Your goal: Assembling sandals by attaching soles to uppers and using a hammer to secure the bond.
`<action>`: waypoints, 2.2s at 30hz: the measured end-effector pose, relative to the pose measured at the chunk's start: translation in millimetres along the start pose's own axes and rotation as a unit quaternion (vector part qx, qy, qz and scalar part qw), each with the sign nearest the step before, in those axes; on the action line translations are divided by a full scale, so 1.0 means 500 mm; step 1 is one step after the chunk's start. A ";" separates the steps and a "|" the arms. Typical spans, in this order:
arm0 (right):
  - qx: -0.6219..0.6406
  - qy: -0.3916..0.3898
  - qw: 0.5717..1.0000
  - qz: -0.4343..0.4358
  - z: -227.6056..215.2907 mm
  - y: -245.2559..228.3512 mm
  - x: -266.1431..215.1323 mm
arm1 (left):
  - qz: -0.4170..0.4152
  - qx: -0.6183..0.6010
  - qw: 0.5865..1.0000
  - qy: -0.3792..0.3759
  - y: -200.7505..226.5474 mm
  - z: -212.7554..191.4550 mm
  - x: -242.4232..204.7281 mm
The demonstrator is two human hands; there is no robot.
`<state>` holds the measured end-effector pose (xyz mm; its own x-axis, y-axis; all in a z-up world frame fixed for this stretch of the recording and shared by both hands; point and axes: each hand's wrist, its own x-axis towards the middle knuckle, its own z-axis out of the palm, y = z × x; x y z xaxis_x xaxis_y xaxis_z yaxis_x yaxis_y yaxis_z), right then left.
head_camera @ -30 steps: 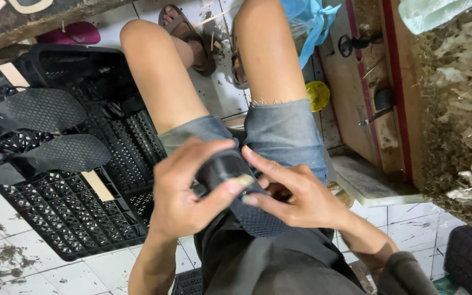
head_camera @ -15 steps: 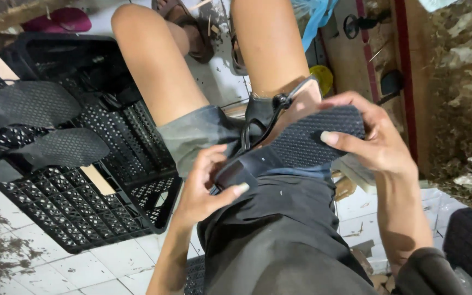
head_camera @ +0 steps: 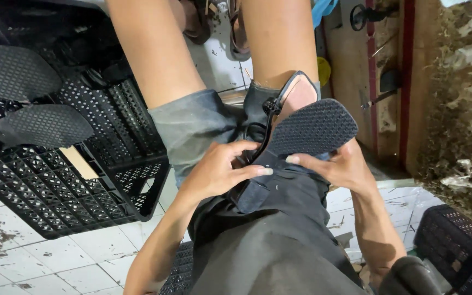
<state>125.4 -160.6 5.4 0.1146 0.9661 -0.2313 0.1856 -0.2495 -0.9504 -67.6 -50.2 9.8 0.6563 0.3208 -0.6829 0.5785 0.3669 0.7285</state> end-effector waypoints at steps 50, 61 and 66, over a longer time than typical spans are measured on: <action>0.099 0.108 0.988 0.043 -0.005 0.034 0.013 | 0.197 0.104 0.962 0.157 -0.043 0.065 0.060; 0.136 0.116 0.983 0.050 0.000 0.030 0.019 | 0.202 0.087 0.965 0.140 -0.024 0.057 0.070; 0.126 0.150 0.979 0.060 0.001 0.061 0.007 | 0.214 0.073 0.957 0.184 -0.037 0.062 0.077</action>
<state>130.7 -164.6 -24.4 0.4101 0.8579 -0.3095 -0.0884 -0.3003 -0.9497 -38.2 -71.9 -28.2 0.6493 0.7095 -0.2740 0.3739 0.0160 0.9273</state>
